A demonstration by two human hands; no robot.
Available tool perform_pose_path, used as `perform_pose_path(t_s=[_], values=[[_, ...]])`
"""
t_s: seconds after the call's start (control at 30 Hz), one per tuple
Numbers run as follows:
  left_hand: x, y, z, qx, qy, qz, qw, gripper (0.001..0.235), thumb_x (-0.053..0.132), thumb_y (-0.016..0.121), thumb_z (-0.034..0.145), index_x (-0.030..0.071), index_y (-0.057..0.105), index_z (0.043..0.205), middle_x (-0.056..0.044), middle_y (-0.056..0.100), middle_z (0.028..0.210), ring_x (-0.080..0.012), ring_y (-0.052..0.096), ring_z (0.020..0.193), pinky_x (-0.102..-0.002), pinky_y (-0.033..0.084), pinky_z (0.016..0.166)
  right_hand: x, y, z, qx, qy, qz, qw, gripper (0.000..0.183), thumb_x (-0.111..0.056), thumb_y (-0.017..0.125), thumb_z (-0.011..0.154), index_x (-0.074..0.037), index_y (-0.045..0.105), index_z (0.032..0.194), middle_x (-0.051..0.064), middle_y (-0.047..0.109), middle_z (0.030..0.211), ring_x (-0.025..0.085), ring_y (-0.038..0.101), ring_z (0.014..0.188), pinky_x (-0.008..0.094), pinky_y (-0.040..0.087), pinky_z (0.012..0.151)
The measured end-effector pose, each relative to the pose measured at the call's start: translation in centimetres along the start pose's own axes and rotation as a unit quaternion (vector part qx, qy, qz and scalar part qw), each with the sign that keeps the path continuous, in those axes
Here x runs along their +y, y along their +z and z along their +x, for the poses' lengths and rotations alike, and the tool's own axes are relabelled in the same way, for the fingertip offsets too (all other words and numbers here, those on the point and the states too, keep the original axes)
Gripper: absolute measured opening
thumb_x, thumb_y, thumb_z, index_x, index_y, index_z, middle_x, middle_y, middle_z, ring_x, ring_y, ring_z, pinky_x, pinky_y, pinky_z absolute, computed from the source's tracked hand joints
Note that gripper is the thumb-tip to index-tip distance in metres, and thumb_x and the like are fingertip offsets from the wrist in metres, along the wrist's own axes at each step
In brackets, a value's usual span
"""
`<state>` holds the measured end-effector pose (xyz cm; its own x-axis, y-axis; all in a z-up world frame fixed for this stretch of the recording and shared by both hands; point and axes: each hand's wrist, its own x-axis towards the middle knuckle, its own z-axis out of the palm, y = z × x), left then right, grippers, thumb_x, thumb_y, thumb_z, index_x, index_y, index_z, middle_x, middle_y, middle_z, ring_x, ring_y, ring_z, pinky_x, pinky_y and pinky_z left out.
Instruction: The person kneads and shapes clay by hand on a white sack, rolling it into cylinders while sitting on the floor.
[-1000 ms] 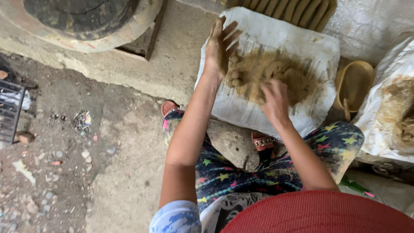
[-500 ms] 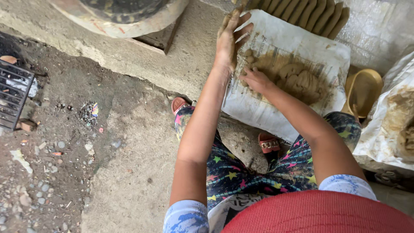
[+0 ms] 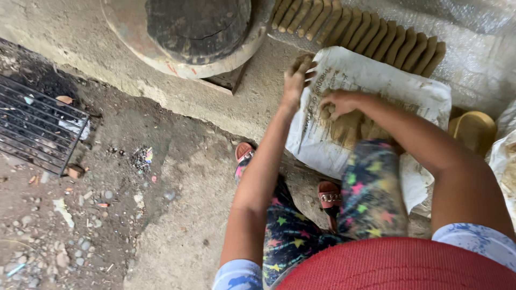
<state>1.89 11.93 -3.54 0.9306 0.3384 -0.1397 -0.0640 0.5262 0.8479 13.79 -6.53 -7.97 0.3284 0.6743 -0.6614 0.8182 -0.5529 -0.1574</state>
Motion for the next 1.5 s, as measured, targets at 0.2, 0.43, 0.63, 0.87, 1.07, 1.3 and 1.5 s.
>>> perform_pose_path(t_s=[0.2, 0.43, 0.63, 0.87, 1.07, 1.3, 1.5], values=[[-6.1, -12.6, 7.3, -0.065, 0.059, 0.473, 0.877, 0.042, 0.034, 0.064, 0.098, 0.003, 0.067, 0.125, -0.02, 0.074, 0.115, -0.0296, 0.071, 0.106, -0.041, 0.055, 0.088, 3.1, -8.5, -2.3, 0.013, 0.04, 0.216, 0.975, 0.077, -0.03, 0.087, 0.078, -0.018, 0.055, 0.148, 0.011, 0.064, 0.138, 0.027, 0.065, 0.12, 0.043, 0.058, 0.094], [-9.6, -20.1, 6.2, -0.047, 0.112, 0.647, 0.753, 0.035, 0.041, 0.063, 0.101, 0.015, 0.07, 0.123, -0.017, 0.075, 0.112, -0.0395, 0.073, 0.097, -0.05, 0.059, 0.081, 13.6, -16.9, 6.5, 0.08, 0.021, 0.412, 0.907, 0.066, -0.022, 0.082, 0.081, -0.001, 0.064, 0.141, 0.02, 0.071, 0.114, 0.028, 0.066, 0.093, 0.044, 0.056, 0.08], [-13.3, -25.4, 7.5, -0.163, 0.345, 0.728, 0.57, 0.087, 0.061, 0.066, 0.065, 0.004, 0.051, 0.129, -0.024, 0.069, 0.123, -0.0376, 0.075, 0.093, -0.045, 0.061, 0.067, 15.9, -25.3, 15.8, 0.236, 0.039, 0.559, 0.794, 0.043, -0.017, 0.073, 0.088, -0.004, 0.064, 0.127, 0.01, 0.07, 0.104, 0.018, 0.07, 0.089, 0.022, 0.063, 0.068], [-19.0, -29.0, 6.5, -0.163, 0.302, 0.748, 0.567, 0.075, 0.037, 0.058, 0.093, 0.01, 0.031, 0.157, -0.022, 0.047, 0.148, -0.0339, 0.075, 0.101, -0.041, 0.063, 0.076, 21.5, -29.1, 29.9, 0.363, 0.021, 0.738, 0.569, 0.031, -0.025, 0.071, 0.097, -0.012, 0.068, 0.125, 0.007, 0.07, 0.116, 0.018, 0.073, 0.097, 0.025, 0.068, 0.069], [-16.8, -29.5, 6.5, -0.215, 0.153, 0.737, 0.622, 0.078, 0.038, 0.06, 0.091, 0.008, 0.031, 0.157, -0.023, 0.048, 0.147, -0.0354, 0.072, 0.106, -0.042, 0.06, 0.082, 28.0, -29.8, 39.6, 0.453, 0.047, 0.652, 0.606, 0.037, -0.022, 0.07, 0.089, -0.013, 0.07, 0.124, 0.004, 0.079, 0.112, 0.018, 0.08, 0.089, 0.029, 0.067, 0.059], [-18.9, -29.5, 7.0, -0.219, 0.156, 0.722, 0.637, 0.081, 0.038, 0.063, 0.089, 0.007, 0.03, 0.156, -0.025, 0.049, 0.146, -0.0371, 0.068, 0.11, -0.043, 0.057, 0.088, 29.0, -30.9, 43.8, 0.461, 0.09, 0.442, 0.764, 0.041, -0.025, 0.086, 0.08, -0.013, 0.075, 0.118, 0.005, 0.078, 0.105, 0.018, 0.078, 0.087, 0.03, 0.066, 0.06], [-20.1, -29.7, 5.5, -0.216, 0.136, 0.718, 0.647, 0.084, 0.039, 0.065, 0.087, 0.005, 0.029, 0.155, -0.026, 0.049, 0.146, -0.0385, 0.066, 0.114, -0.043, 0.054, 0.094, 28.1, -30.7, 43.1, 0.588, 0.011, -0.018, 0.809, 0.061, -0.031, 0.095, 0.088, 0.002, 0.071, 0.132, 0.032, 0.07, 0.112, 0.054, 0.065, 0.098, 0.058, 0.056, 0.082]])
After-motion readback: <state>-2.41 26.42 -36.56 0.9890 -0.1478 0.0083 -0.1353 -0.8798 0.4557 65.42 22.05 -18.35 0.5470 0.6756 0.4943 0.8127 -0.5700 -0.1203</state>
